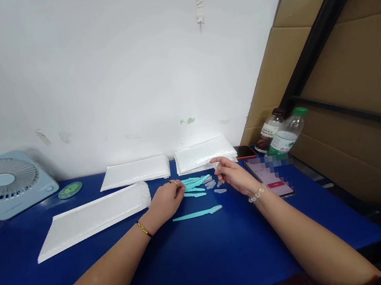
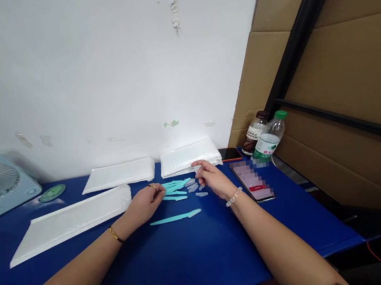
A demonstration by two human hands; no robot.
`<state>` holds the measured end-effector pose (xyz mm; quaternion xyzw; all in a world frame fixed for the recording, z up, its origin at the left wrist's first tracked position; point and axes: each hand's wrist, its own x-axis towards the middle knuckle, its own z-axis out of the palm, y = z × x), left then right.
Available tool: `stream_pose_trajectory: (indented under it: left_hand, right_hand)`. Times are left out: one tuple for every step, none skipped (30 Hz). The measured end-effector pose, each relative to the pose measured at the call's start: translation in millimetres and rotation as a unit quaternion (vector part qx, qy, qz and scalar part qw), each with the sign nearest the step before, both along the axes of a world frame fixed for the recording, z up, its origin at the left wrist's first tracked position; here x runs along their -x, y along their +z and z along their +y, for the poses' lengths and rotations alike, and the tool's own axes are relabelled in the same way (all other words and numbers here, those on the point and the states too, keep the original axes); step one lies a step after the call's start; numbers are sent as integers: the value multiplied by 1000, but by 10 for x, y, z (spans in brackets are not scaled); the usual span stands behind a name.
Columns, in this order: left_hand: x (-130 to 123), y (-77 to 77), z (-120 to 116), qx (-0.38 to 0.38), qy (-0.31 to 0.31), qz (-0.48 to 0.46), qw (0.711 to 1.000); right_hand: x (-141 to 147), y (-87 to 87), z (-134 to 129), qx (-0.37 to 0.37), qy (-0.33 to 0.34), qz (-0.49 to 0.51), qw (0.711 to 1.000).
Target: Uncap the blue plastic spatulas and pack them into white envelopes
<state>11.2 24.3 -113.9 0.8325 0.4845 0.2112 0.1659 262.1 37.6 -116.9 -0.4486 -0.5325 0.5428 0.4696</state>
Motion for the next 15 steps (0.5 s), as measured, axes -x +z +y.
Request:
stream_pose_trajectory:
  left_hand:
    - [1, -3, 4, 6, 0, -7, 1000]
    - [4, -8, 9, 11, 1, -14, 1000]
    - [8, -14, 15, 15, 1, -19, 1000]
    - [14, -21, 23, 18, 1, -24, 1000]
    - [20, -29, 31, 20, 1, -27, 999]
    - [25, -37, 39, 21, 3, -30, 999]
    - [31, -44, 45, 23, 5, -32, 999]
    - [34, -50, 51, 26, 7, -34, 999]
    - [37, -54, 55, 29, 8, -35, 999]
    - [37, -56, 57, 30, 10, -36, 999]
    - [37, -55, 57, 32, 11, -37, 999]
    - [35, -54, 56, 33, 12, -37, 999]
    - [33, -51, 55, 33, 12, -37, 999]
    - [31, -48, 52, 32, 12, -37, 999]
    - [29, -45, 49, 31, 12, -37, 999]
  right_hand:
    - [-1, 1, -1, 1, 4, 4, 1000]
    - [-6, -3, 0, -2, 9, 1, 1000]
    - [-12, -10, 3, -9, 13, -8, 1000]
    - [-21, -20, 7, -19, 15, -24, 999]
    - [-31, -31, 13, -31, 14, -42, 999]
    - [-41, -42, 19, -43, 10, -58, 997]
    - [-50, -51, 25, -56, 3, -70, 996]
    - [-58, -57, 31, -68, -5, -78, 995]
    - [-62, -60, 36, -77, -14, -80, 994]
    - [-64, -60, 41, -81, -22, -78, 993]
    - [-64, -58, 44, -81, -26, -72, 994]
    - [-61, -55, 47, -75, -28, -61, 995]
    - [-57, -51, 49, -63, -29, -46, 997]
    - [-53, -49, 51, -50, -27, -30, 998]
    - [-48, -48, 52, -36, -25, -17, 999]
